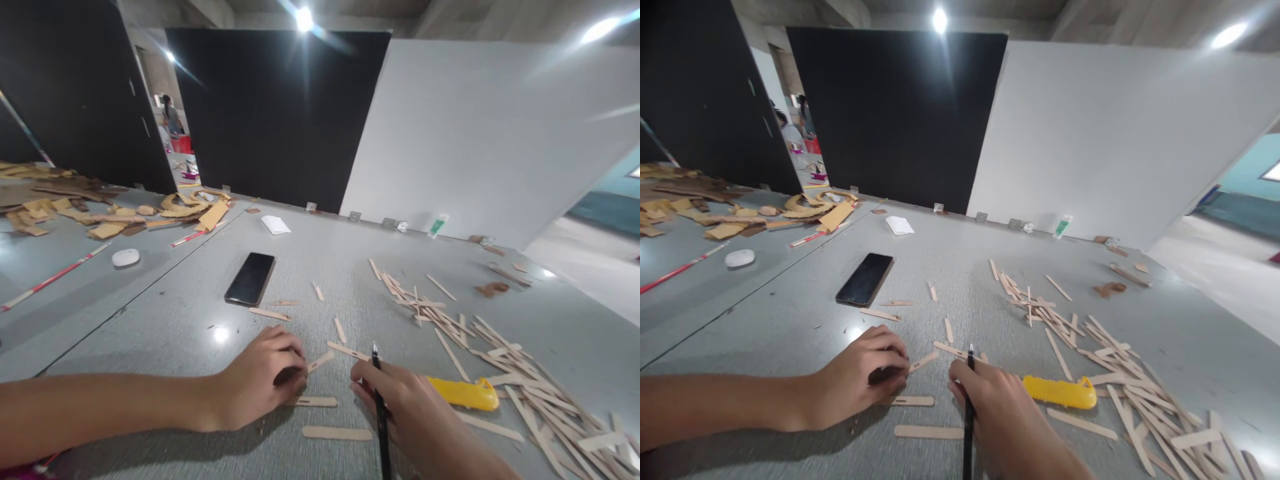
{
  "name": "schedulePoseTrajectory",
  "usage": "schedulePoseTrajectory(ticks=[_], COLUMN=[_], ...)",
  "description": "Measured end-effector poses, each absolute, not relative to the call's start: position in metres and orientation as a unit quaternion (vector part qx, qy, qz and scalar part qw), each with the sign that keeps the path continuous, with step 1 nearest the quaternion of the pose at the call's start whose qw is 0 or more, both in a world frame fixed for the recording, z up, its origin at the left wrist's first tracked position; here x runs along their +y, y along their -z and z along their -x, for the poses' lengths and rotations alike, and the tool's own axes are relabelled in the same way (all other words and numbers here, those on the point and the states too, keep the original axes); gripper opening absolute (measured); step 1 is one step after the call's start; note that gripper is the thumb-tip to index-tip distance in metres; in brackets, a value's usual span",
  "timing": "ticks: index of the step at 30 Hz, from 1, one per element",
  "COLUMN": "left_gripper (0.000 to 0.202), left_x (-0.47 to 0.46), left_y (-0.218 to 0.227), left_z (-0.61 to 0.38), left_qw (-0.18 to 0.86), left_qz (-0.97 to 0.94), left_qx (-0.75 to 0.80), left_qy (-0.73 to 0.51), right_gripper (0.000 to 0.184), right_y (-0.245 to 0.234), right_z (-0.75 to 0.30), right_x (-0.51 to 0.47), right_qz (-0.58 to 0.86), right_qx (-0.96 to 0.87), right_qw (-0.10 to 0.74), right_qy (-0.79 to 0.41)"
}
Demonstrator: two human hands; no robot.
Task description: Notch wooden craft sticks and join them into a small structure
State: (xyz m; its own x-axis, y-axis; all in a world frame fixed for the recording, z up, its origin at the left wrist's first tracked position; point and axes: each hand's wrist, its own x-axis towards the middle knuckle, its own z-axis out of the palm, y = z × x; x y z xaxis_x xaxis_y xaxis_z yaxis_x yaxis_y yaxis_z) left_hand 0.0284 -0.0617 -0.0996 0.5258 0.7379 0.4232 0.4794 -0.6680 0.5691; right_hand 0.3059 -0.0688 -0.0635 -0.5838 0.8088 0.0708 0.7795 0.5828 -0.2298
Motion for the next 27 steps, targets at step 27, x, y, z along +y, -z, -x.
schedulePoseTrajectory(ticks=[27], left_gripper=[0.012], left_x=[-0.064], left_y=[0.097], left_z=[-0.027], left_qw=[0.236], left_qz=[-0.886], left_qx=[0.247], left_qy=[-0.314], right_gripper=[0.024], right_y=[0.066], right_z=[-0.312], right_x=[-0.051], right_qz=[0.533], right_qx=[-0.835], right_qw=[0.090], right_qy=[-0.103])
